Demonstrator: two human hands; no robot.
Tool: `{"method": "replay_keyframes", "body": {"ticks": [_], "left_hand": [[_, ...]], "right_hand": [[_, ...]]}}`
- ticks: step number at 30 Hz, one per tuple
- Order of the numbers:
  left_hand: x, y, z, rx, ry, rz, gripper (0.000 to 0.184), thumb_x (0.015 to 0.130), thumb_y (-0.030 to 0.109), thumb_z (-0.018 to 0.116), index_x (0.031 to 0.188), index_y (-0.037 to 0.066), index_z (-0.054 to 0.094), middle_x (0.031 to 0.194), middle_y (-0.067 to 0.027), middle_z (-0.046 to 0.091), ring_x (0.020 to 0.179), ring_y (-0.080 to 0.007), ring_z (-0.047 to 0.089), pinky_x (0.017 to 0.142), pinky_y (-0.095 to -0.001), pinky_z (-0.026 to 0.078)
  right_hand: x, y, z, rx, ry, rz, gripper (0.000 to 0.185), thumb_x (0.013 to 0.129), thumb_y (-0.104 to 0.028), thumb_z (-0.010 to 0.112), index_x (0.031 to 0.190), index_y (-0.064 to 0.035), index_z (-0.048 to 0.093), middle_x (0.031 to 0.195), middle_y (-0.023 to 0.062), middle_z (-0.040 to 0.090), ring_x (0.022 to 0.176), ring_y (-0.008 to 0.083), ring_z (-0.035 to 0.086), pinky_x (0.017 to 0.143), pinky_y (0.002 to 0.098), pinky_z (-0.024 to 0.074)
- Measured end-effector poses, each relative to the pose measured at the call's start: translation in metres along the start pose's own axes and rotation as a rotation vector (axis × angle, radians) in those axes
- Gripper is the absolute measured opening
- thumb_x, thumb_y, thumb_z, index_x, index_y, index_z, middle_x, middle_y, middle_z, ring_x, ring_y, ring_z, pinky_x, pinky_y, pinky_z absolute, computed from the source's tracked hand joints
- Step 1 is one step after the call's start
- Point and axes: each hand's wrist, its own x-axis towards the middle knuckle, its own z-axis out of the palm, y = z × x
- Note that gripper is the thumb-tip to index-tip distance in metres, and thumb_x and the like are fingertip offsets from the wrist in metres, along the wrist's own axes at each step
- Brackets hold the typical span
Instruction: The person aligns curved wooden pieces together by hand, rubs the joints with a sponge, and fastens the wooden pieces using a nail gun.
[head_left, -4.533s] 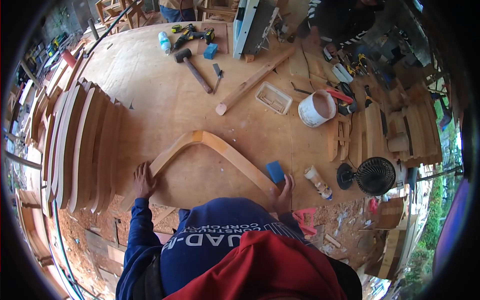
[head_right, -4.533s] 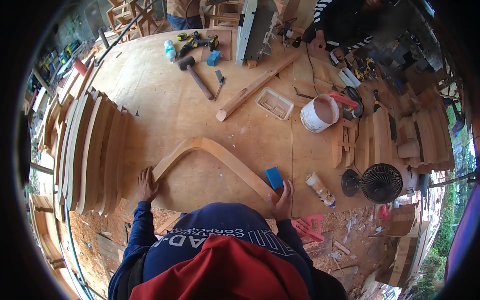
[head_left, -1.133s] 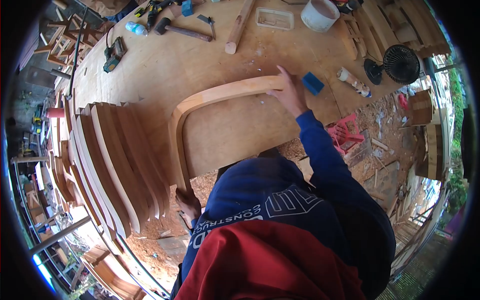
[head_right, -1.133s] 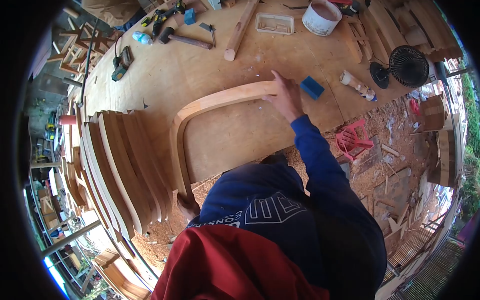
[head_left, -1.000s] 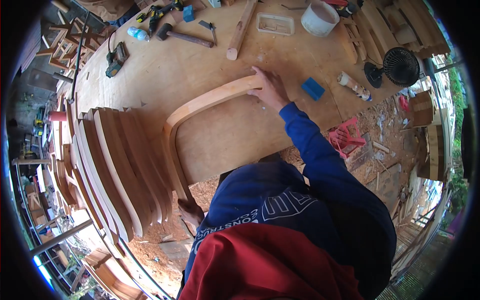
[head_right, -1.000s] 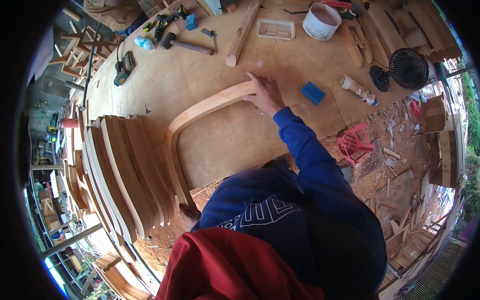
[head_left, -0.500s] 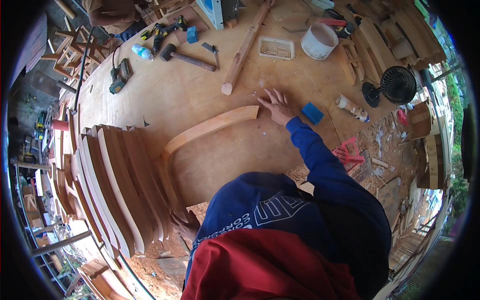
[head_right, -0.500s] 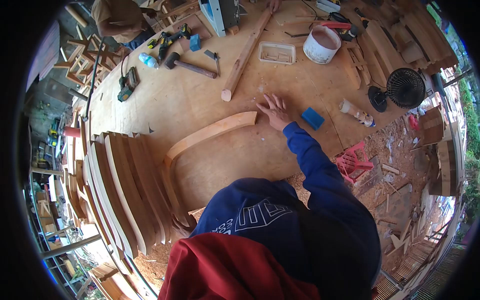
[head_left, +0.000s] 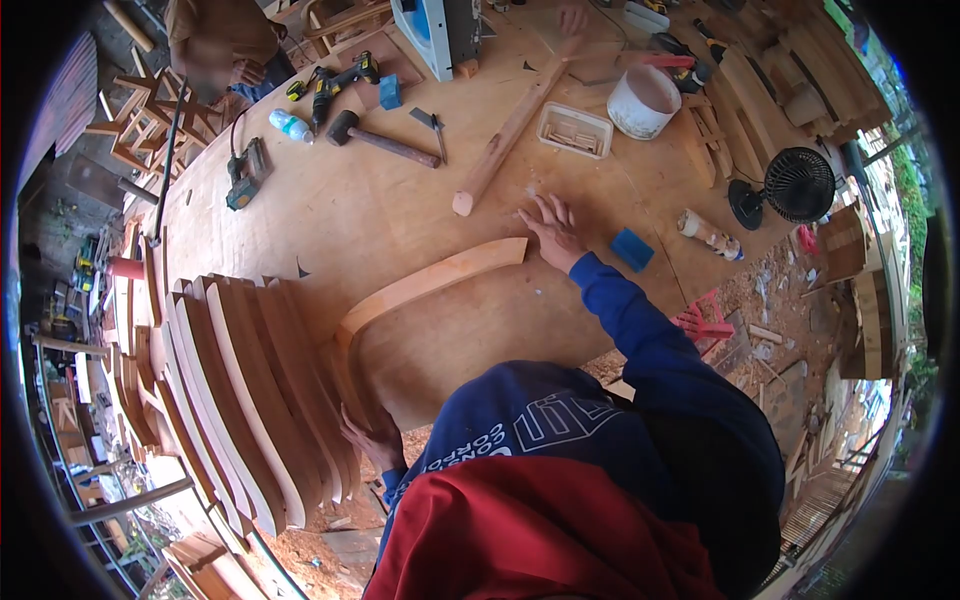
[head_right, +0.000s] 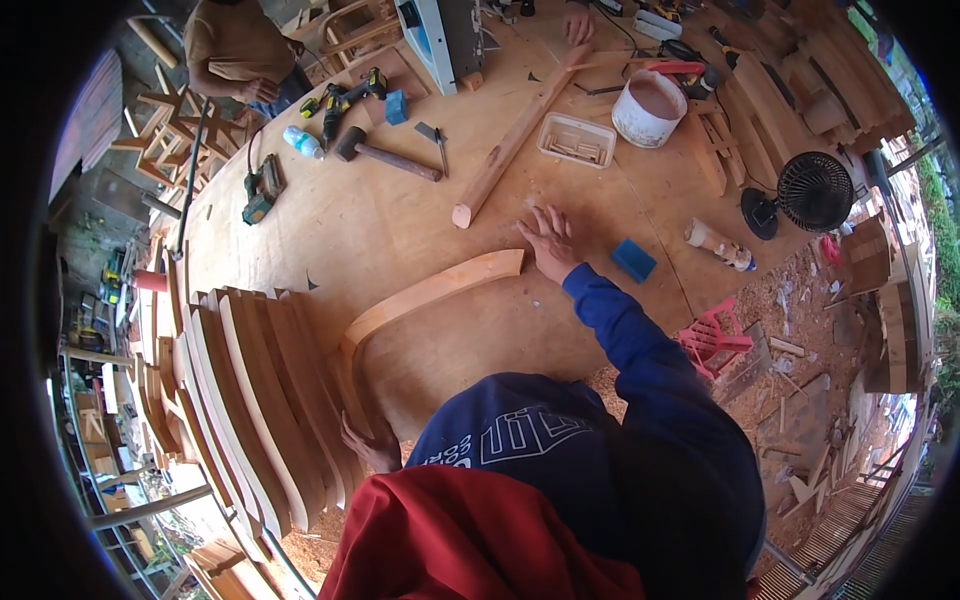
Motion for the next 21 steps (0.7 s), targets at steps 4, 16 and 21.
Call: {"method": "replay_keyframes", "body": {"ticks": [4,16,21], "left_hand": [[0.007,0.013,-0.002,0.042,-0.089,0.003,0.073,0.088,0.025,0.074,0.148,0.001,0.042,0.138,-0.0273,0.049,0.132,-0.0475,0.044,0.114,-0.0583,0.033],[0.027,0.015,0.029,-0.098,-0.151,0.06,0.068,0.084,0.021,0.072,0.144,0.0,0.047,0.13,-0.0274,0.054,0.126,-0.0466,0.048,0.108,-0.0551,0.039],[0.055,0.027,0.055,-0.235,-0.31,0.305,0.07,0.081,0.016,0.074,0.144,0.0,0.047,0.129,-0.0264,0.053,0.123,-0.0471,0.048,0.109,-0.0536,0.038]], "right_hand": [[0.017,0.013,0.042,-0.089,0.086,-0.1,0.06,0.087,-0.009,0.057,0.146,-0.0165,0.057,0.164,0.0174,0.034,0.153,0.0422,0.023,0.125,0.0578,0.0158],[-0.157,-0.022,-0.034,0.094,0.147,0.401,0.1,0.08,-0.022,0.078,0.16,-0.0007,0.022,0.16,0.0277,0.03,0.147,0.0453,0.029,0.119,0.0565,0.0267],[-0.254,-0.035,0.019,0.126,0.407,0.979,0.115,0.085,-0.026,0.082,0.161,0.0031,0.0,0.154,0.0326,0.033,0.145,0.0438,0.034,0.118,0.054,0.0311]]}}
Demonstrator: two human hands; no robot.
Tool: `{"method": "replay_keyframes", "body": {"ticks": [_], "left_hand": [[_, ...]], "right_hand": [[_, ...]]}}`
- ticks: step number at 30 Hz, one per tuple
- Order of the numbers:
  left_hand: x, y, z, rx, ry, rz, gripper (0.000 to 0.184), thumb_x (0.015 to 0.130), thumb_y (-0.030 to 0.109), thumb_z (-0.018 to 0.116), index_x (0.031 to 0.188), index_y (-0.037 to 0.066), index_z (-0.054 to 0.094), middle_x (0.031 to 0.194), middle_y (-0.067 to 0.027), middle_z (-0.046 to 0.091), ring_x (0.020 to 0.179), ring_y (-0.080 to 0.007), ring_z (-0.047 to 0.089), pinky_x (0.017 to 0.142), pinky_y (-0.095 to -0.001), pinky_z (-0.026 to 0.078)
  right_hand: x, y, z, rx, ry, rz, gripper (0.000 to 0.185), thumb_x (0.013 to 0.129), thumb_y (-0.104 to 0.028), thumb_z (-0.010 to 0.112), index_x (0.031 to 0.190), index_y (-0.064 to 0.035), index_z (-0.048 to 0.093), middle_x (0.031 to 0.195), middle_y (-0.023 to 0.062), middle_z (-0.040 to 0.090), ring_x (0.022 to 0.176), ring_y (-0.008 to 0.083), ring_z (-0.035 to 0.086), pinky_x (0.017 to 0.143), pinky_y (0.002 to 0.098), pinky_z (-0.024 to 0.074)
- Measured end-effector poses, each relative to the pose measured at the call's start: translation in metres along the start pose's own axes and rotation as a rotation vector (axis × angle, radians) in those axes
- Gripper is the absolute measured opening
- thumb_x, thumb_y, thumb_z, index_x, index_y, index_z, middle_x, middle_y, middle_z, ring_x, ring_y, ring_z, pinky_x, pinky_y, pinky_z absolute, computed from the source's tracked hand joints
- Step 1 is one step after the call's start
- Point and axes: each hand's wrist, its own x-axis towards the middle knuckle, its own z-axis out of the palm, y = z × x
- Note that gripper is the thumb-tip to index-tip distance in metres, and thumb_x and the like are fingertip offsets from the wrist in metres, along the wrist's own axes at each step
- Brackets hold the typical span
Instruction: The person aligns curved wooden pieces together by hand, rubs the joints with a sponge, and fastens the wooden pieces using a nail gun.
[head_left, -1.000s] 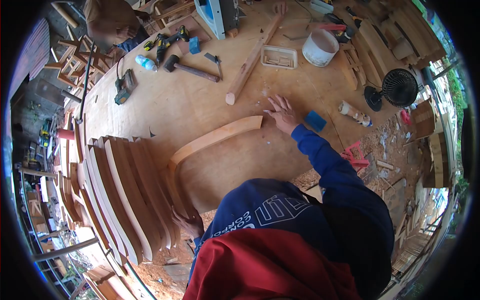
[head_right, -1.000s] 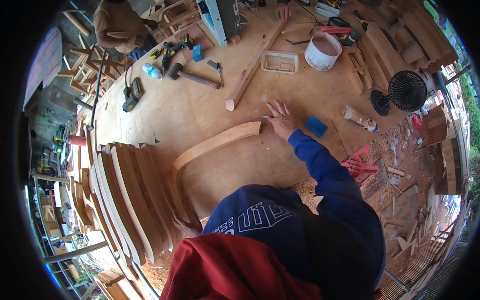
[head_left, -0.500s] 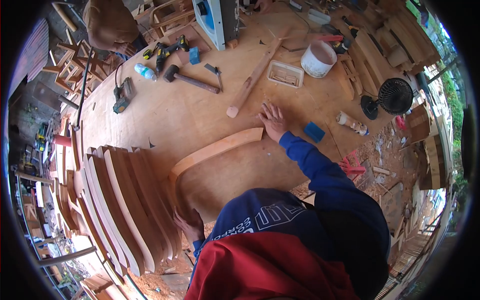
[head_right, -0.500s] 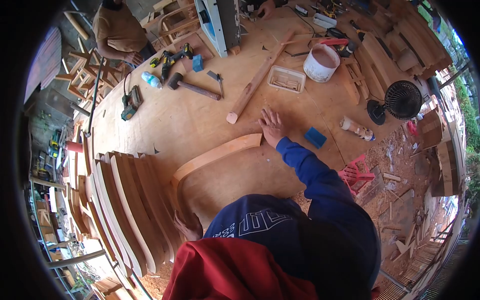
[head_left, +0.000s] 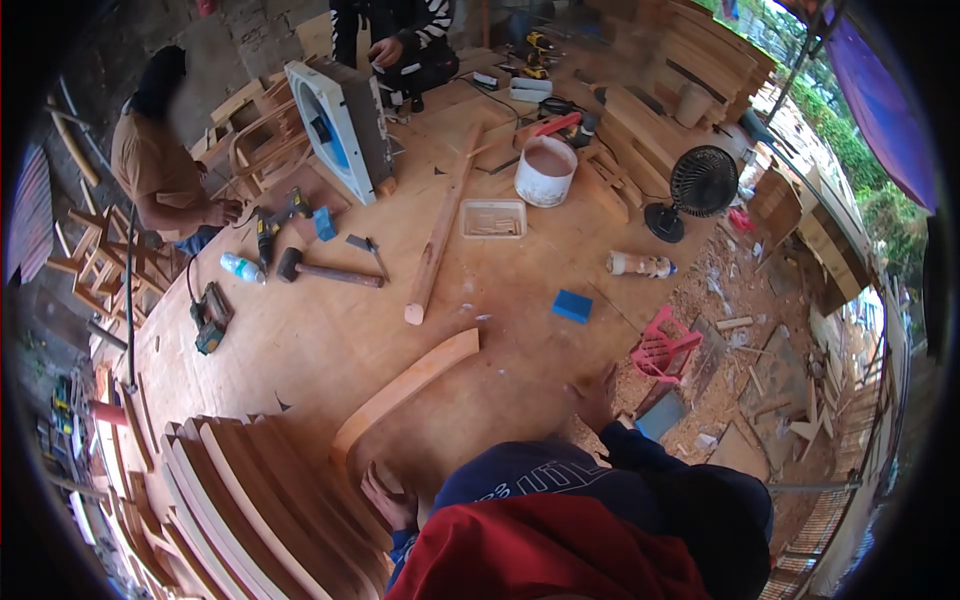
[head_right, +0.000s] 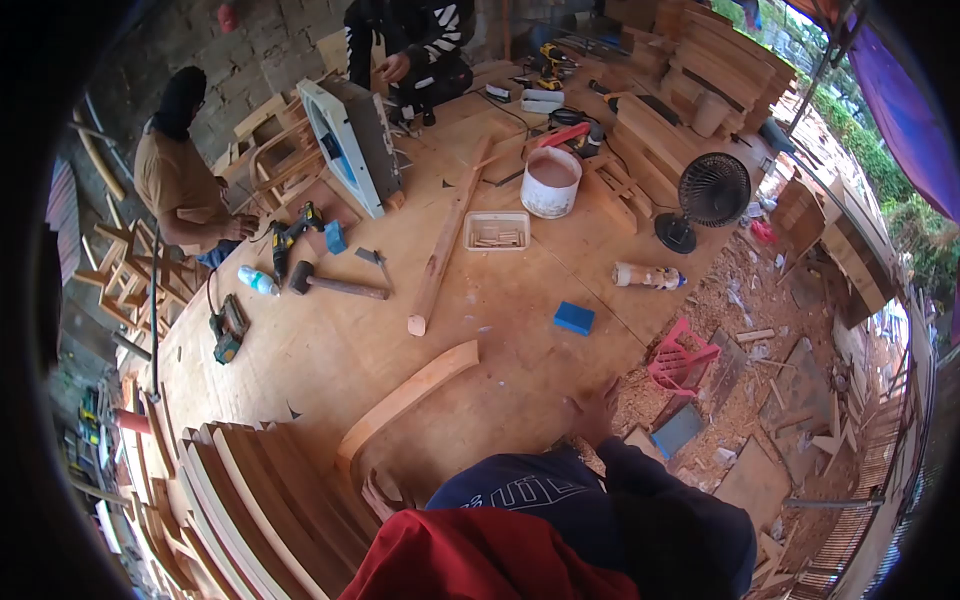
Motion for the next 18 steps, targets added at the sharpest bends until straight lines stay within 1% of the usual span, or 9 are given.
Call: {"method": "replay_keyframes", "body": {"ticks": [3,4,5,7,9,12,15,17,18], "left_hand": [[0.025,0.003,0.005,-0.017,-0.089,0.06,0.072,0.081,0.017,0.076,0.145,0.003,0.047,0.129,-0.0248,0.054,0.125,-0.0469,0.047,0.111,-0.0532,0.037],[0.033,0.001,0.009,-0.015,-0.102,0.087,0.072,0.081,0.018,0.076,0.146,0.003,0.046,0.129,-0.0247,0.054,0.125,-0.0468,0.047,0.111,-0.0534,0.037],[0.039,0.001,0.013,-0.013,-0.113,0.113,0.072,0.081,0.018,0.076,0.146,0.004,0.046,0.129,-0.0246,0.054,0.125,-0.0467,0.047,0.111,-0.0537,0.036],[0.049,0.003,0.017,0.001,-0.161,0.164,0.073,0.082,0.019,0.075,0.146,0.004,0.045,0.133,-0.0234,0.054,0.126,-0.0455,0.047,0.112,-0.0533,0.036],[0.054,0.003,0.026,0.011,-0.197,0.207,0.072,0.082,0.019,0.075,0.146,0.004,0.045,0.135,-0.0226,0.053,0.127,-0.0447,0.047,0.112,-0.0529,0.036],[0.05,0.004,0.039,-0.046,-0.232,0.209,0.071,0.082,0.02,0.074,0.145,0.002,0.045,0.137,-0.0218,0.053,0.127,-0.043,0.048,0.113,-0.0522,0.036],[0.038,0.002,0.054,-0.107,-0.262,0.212,0.071,0.082,0.021,0.074,0.144,0.001,0.045,0.138,-0.0228,0.052,0.128,-0.0431,0.047,0.113,-0.0521,0.036],[0.028,0.003,0.058,-0.116,-0.274,0.201,0.071,0.082,0.022,0.073,0.144,0.001,0.045,0.138,-0.0238,0.051,0.129,-0.0435,0.047,0.113,-0.052,0.036],[0.022,0.006,0.06,-0.107,-0.276,0.184,0.071,0.082,0.021,0.073,0.144,0.001,0.045,0.139,-0.0243,0.051,0.129,-0.0437,0.046,0.113,-0.0519,0.036]], "right_hand": [[-0.012,0.047,0.054,0.726,-0.167,0.076,0.111,0.085,-0.017,0.083,0.159,0.0056,0.003,0.145,0.0278,0.048,0.132,0.035,0.052,0.11,0.0463,0.044],[-0.018,0.032,0.04,0.726,-0.175,0.138,0.114,0.086,-0.018,0.082,0.158,0.0068,-0.004,0.145,0.0274,0.049,0.129,0.0349,0.055,0.108,0.0438,0.0461],[-0.019,-0.018,-0.003,0.726,-0.185,0.198,0.118,0.088,-0.018,0.081,0.156,0.008,-0.011,0.145,0.0271,0.051,0.127,0.0348,0.058,0.105,0.0413,0.0483],[-0.026,-0.036,-0.013,0.758,-0.13,0.271,0.111,0.088,-0.015,0.081,0.154,0.0076,-0.006,0.141,0.0232,0.055,0.121,0.0311,0.061,0.101,0.0379,0.0514],[-0.031,-0.017,0.02,0.822,0.003,0.293,0.093,0.086,-0.009,0.081,0.154,0.0044,0.02,0.132,0.0161,0.061,0.116,0.0238,0.063,0.096,0.0361,0.0532],[-0.034,-0.044,-0.029,1.11,-0.129,0.438,0.072,0.085,-0.006,0.079,0.146,0.0022,0.041,0.128,0.0117,0.063,0.113,0.0212,0.063,0.091,0.0337,0.0541],[-0.036,0.021,0.004,0.932,-0.08,0.462,0.049,0.084,-0.001,0.076,0.129,0.0009,0.057,0.121,0.0077,0.066,0.107,0.0176,0.064,0.084,0.0325,0.0544],[-0.037,0.056,0.007,0.708,0.112,0.173,0.041,0.084,-0.003,0.075,0.121,0.0003,0.06,0.115,0.0063,0.066,0.101,0.0164,0.063,0.082,0.0317,0.0529],[-0.035,0.06,0.011,0.665,0.163,0.169,0.039,0.085,-0.005,0.074,0.12,0.0007,0.06,0.114,0.0069,0.066,0.1,0.0171,0.063,0.083,0.0321,0.052]]}}
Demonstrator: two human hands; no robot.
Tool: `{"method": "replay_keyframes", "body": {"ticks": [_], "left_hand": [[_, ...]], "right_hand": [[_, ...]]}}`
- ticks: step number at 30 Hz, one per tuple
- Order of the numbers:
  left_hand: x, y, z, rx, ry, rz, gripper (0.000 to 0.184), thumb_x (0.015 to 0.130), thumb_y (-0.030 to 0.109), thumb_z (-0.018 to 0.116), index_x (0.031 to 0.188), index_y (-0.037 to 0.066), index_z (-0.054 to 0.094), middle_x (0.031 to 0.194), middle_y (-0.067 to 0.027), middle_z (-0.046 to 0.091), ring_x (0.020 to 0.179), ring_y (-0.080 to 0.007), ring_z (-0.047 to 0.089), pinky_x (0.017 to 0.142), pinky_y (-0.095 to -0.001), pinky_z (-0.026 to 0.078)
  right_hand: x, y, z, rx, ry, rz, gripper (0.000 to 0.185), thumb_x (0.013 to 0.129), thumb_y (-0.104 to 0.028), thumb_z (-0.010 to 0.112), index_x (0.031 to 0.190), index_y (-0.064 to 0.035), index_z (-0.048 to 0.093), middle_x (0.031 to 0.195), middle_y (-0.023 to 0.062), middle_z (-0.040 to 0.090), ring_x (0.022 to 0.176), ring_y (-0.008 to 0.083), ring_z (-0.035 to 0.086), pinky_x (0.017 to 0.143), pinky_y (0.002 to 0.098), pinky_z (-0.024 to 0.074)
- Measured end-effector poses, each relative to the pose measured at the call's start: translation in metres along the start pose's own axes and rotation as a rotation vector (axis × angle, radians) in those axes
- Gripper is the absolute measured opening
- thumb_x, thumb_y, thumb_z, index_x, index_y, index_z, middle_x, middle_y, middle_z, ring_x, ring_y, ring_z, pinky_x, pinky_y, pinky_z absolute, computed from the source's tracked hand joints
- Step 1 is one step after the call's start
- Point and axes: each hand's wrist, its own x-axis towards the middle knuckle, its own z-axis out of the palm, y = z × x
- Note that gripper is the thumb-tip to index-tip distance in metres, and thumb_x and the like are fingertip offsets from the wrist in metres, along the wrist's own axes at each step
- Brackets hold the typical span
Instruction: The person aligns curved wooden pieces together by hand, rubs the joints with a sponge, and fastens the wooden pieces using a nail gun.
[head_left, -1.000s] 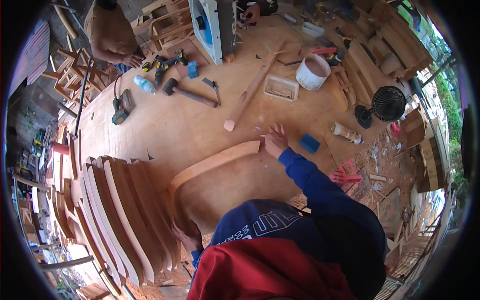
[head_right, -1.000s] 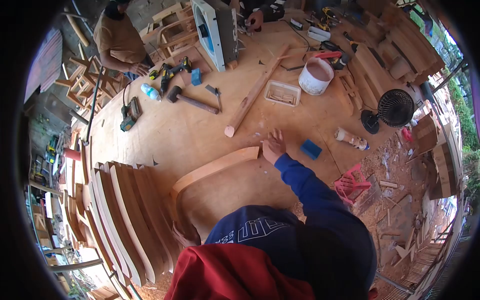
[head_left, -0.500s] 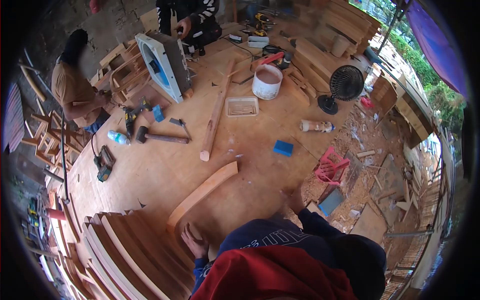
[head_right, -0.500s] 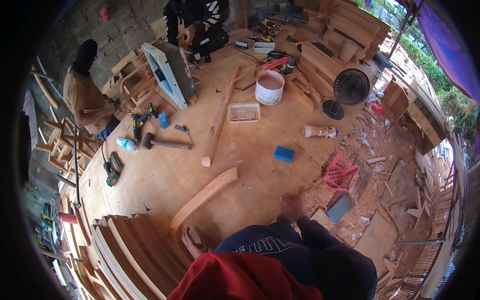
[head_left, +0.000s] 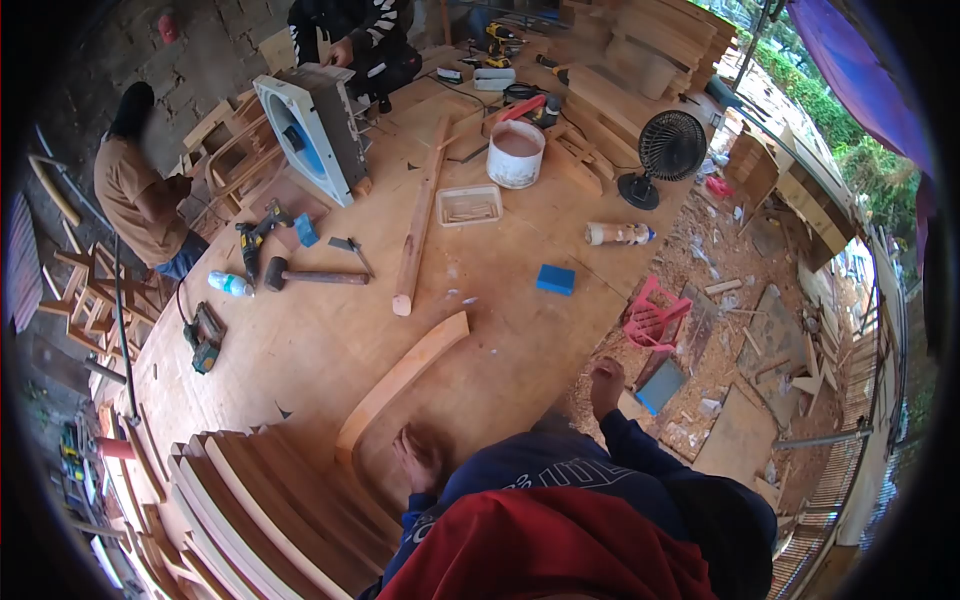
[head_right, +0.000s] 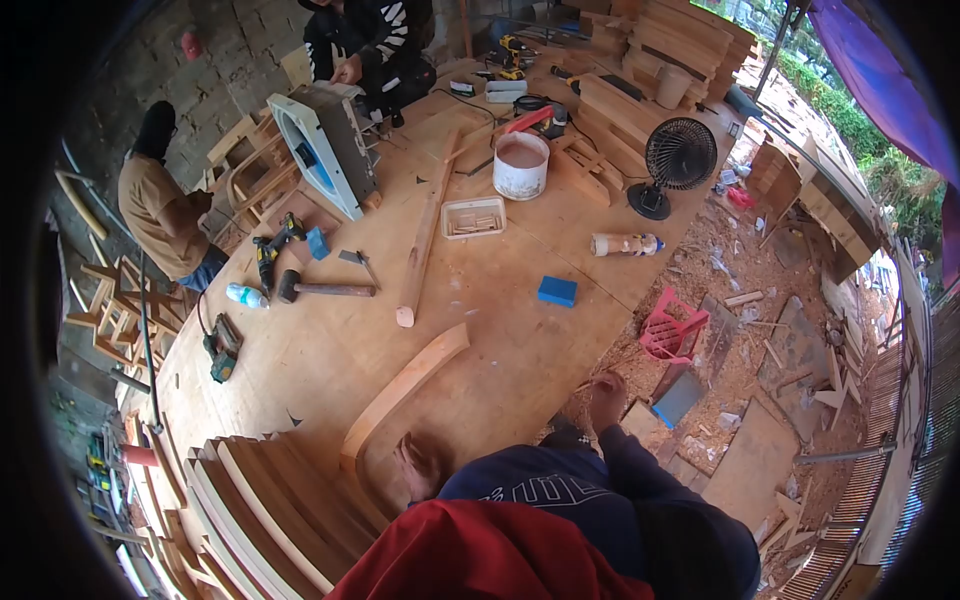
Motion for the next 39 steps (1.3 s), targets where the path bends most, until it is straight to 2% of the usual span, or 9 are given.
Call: {"method": "replay_keyframes", "body": {"ticks": [1,3,6,9,12,15,18,21,39], "left_hand": [[-0.004,0.0,0.003,0.008,-0.001,-0.018,0.071,0.082,0.021,0.073,0.144,0.0,0.045,0.139,-0.0249,0.05,0.13,-0.044,0.046,0.114,-0.0518,0.036],[-0.009,-0.001,0.008,0.018,0.015,-0.015,0.071,0.083,0.022,0.072,0.144,0.0,0.045,0.139,-0.0255,0.05,0.13,-0.0443,0.046,0.114,-0.0518,0.036],[-0.012,-0.003,0.011,0.048,0.024,0.004,0.07,0.083,0.023,0.071,0.144,-0.001,0.045,0.14,-0.0261,0.049,0.131,-0.0446,0.045,0.114,-0.052,0.035],[-0.013,-0.002,0.009,0.061,0.03,-0.001,0.07,0.084,0.025,0.07,0.143,-0.002,0.045,0.141,-0.0264,0.049,0.131,-0.045,0.045,0.114,-0.0523,0.035],[-0.011,0.003,0.007,0.064,0.025,0.009,0.07,0.084,0.027,0.068,0.143,-0.002,0.046,0.141,-0.0265,0.049,0.13,-0.0453,0.045,0.114,-0.0524,0.035],[-0.011,0.0,0.009,0.073,0.016,0.016,0.069,0.085,0.03,0.067,0.143,-0.002,0.047,0.141,-0.0267,0.049,0.13,-0.0457,0.046,0.113,-0.0523,0.035],[-0.009,0.0,0.009,0.079,0.016,0.008,0.067,0.087,0.031,0.065,0.143,-0.002,0.047,0.141,-0.0264,0.05,0.129,-0.0456,0.046,0.113,-0.052,0.036],[-0.012,0.003,0.007,0.09,0.027,-0.005,0.066,0.088,0.031,0.063,0.142,-0.002,0.048,0.14,-0.0256,0.051,0.129,-0.0449,0.046,0.113,-0.0517,0.036],[-0.01,-0.006,0.014,0.108,0.055,0.053,0.064,0.086,0.029,0.064,0.14,-0.002,0.049,0.138,-0.0247,0.053,0.126,-0.0434,0.048,0.112,-0.0514,0.037]], "right_hand": [[0.002,0.004,0.001,-0.038,0.05,-0.022,0.037,0.086,-0.008,0.073,0.12,0.001,0.06,0.113,0.0075,0.065,0.1,0.0177,0.062,0.084,0.0325,0.051],[0.007,0.011,0.009,0.001,0.159,0.238,0.039,0.091,-0.016,0.07,0.123,0.0031,0.057,0.115,0.0114,0.063,0.103,0.0215,0.061,0.091,0.035,0.0488],[0.026,0.025,0.028,0.227,0.172,0.499,0.05,0.093,-0.028,0.068,0.13,0.0026,0.052,0.115,0.0139,0.062,0.108,0.0251,0.059,0.099,0.0373,0.0437],[0.035,-0.041,0.035,0.407,0.058,0.365,0.058,0.095,-0.033,0.065,0.137,0.0025,0.047,0.124,0.0186,0.061,0.114,0.0302,0.059,0.102,0.0391,0.043],[0.058,-0.005,0.068,0.413,0.159,0.307,0.063,0.096,-0.033,0.065,0.141,0.0044,0.043,0.135,0.0251,0.058,0.124,0.0362,0.057,0.106,0.0412,0.0425],[0.061,0.003,0.09,0.037,0.31,0.391,0.067,0.101,-0.032,0.061,0.151,0.0051,0.036,0.145,0.0219,0.056,0.134,0.0346,0.052,0.112,0.0409,0.0394],[0.056,0.0,0.088,0.041,0.27,0.328,0.074,0.102,-0.036,0.06,0.155,0.0065,0.03,0.152,0.0263,0.05,0.141,0.039,0.048,0.115,0.0405,0.0371],[0.052,-0.012,0.085,0.045,0.272,0.361,0.076,0.102,-0.037,0.06,0.155,0.0074,0.028,0.15,0.0289,0.05,0.138,0.0405,0.05,0.115,0.0405,0.0375],[0.049,-0.01,0.087,0.105,0.292,0.255,0.078,0.102,-0.036,0.059,0.156,0.0094,0.024,0.151,0.0295,0.047,0.139,0.0394,0.048,0.116,0.0401,0.0359]]}}
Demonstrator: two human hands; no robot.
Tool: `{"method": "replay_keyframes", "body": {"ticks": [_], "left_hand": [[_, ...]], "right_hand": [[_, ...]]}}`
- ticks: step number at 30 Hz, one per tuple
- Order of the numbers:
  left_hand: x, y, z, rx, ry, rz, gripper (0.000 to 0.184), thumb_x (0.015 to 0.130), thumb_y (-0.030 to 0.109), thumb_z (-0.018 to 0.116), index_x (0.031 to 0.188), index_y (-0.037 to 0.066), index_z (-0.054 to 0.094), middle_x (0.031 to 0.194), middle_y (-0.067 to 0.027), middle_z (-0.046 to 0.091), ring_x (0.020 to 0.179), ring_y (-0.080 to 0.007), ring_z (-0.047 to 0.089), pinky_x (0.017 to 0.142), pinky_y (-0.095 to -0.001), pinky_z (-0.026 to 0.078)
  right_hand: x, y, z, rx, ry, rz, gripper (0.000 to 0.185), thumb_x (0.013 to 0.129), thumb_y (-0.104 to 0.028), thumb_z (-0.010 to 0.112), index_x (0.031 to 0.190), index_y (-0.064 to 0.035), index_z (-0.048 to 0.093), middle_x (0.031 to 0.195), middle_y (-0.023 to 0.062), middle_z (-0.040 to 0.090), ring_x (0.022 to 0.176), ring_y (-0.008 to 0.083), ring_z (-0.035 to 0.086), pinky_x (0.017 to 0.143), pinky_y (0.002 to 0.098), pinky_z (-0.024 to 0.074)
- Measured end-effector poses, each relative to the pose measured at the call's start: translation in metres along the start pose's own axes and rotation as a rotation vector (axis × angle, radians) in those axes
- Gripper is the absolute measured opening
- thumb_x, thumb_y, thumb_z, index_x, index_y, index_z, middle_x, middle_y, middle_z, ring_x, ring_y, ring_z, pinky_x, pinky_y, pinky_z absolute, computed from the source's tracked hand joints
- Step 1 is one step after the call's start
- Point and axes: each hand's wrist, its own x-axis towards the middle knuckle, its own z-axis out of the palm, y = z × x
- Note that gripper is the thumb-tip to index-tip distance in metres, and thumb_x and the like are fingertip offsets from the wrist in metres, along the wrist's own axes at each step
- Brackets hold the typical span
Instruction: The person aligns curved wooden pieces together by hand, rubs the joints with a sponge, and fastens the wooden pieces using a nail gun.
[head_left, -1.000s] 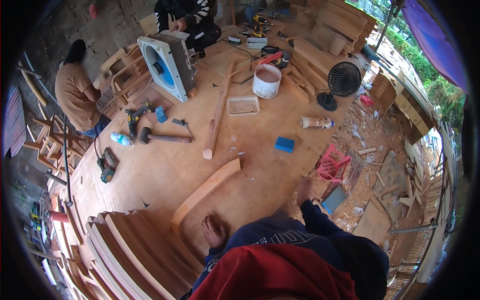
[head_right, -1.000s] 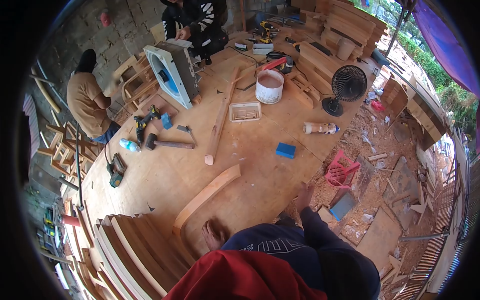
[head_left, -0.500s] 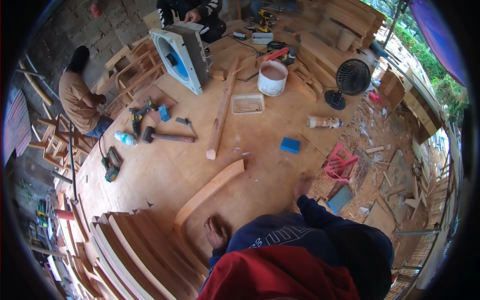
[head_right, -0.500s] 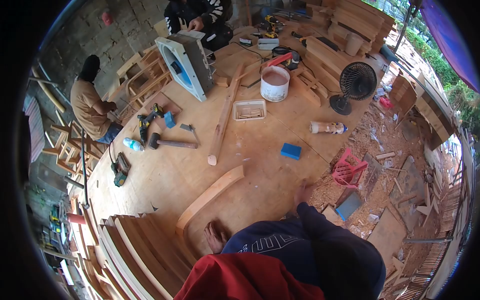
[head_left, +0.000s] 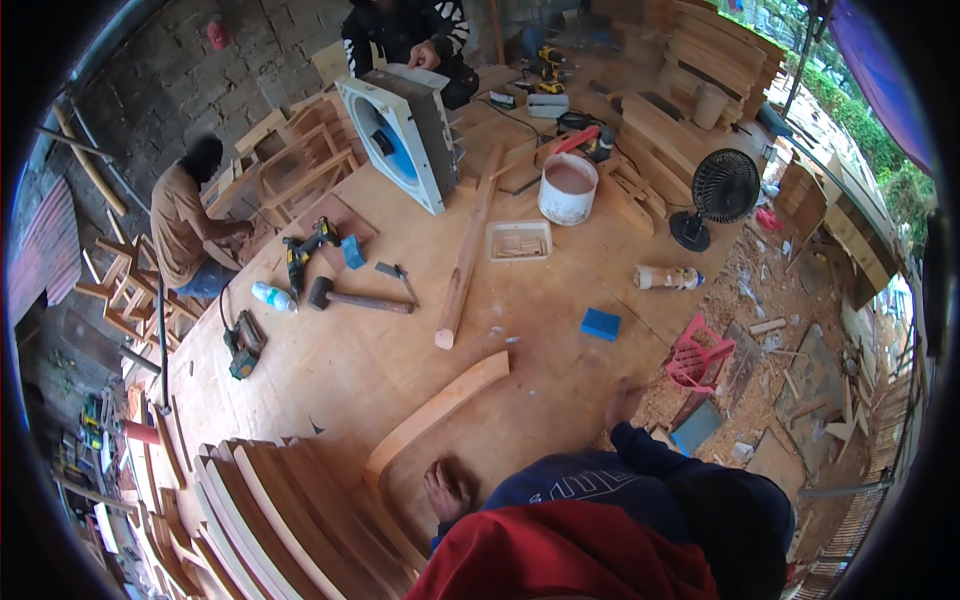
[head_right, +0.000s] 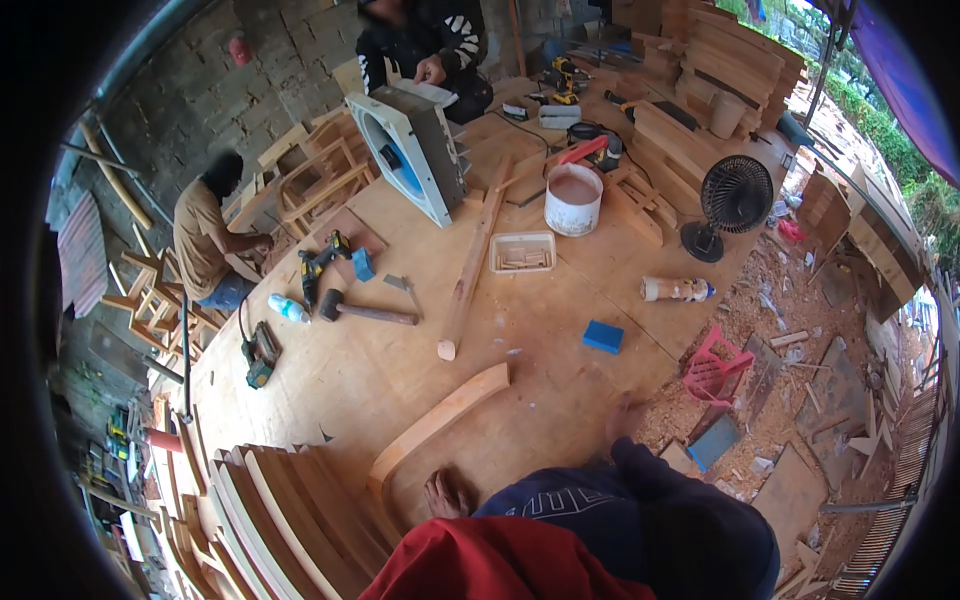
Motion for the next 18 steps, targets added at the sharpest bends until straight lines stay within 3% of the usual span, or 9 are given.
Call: {"method": "replay_keyframes", "body": {"ticks": [3,9,12,18], "left_hand": [[0.001,0.002,-0.003,0.0,0.0,-0.001,0.064,0.084,0.026,0.065,0.14,-0.002,0.05,0.137,-0.0245,0.053,0.125,-0.0432,0.048,0.112,-0.0513,0.037],[0.002,0.008,-0.007,-0.003,-0.01,-0.024,0.064,0.081,0.023,0.067,0.138,-0.002,0.051,0.137,-0.0243,0.054,0.125,-0.0432,0.048,0.111,-0.051,0.037],[0.001,0.006,-0.007,0.017,-0.01,-0.017,0.064,0.081,0.024,0.067,0.137,-0.002,0.052,0.136,-0.0244,0.054,0.125,-0.0433,0.049,0.111,-0.0514,0.037],[0.002,0.009,-0.009,-0.001,-0.017,-0.022,0.062,0.084,0.027,0.065,0.138,-0.002,0.052,0.136,-0.025,0.054,0.124,-0.0438,0.049,0.11,-0.0522,0.038]], "right_hand": [[-0.005,-0.018,-0.006,0.002,-0.048,0.077,0.079,0.103,-0.035,0.058,0.156,0.0093,0.022,0.152,0.0294,0.047,0.14,0.0396,0.048,0.116,0.0403,0.036],[-0.003,-0.007,-0.001,-0.011,-0.012,0.017,0.078,0.103,-0.034,0.058,0.156,0.0092,0.022,0.153,0.0302,0.045,0.141,0.0407,0.047,0.116,0.0409,0.0363],[-0.004,-0.008,-0.001,-0.079,0.002,0.027,0.073,0.103,-0.029,0.056,0.155,0.0105,0.022,0.153,0.0356,0.041,0.141,0.0443,0.046,0.114,0.044,0.0389],[-0.007,-0.024,-0.005,-0.053,-0.041,0.126,0.082,0.102,-0.036,0.057,0.155,0.0138,0.019,0.155,0.0356,0.038,0.144,0.0446,0.042,0.118,0.0438,0.0357]]}}
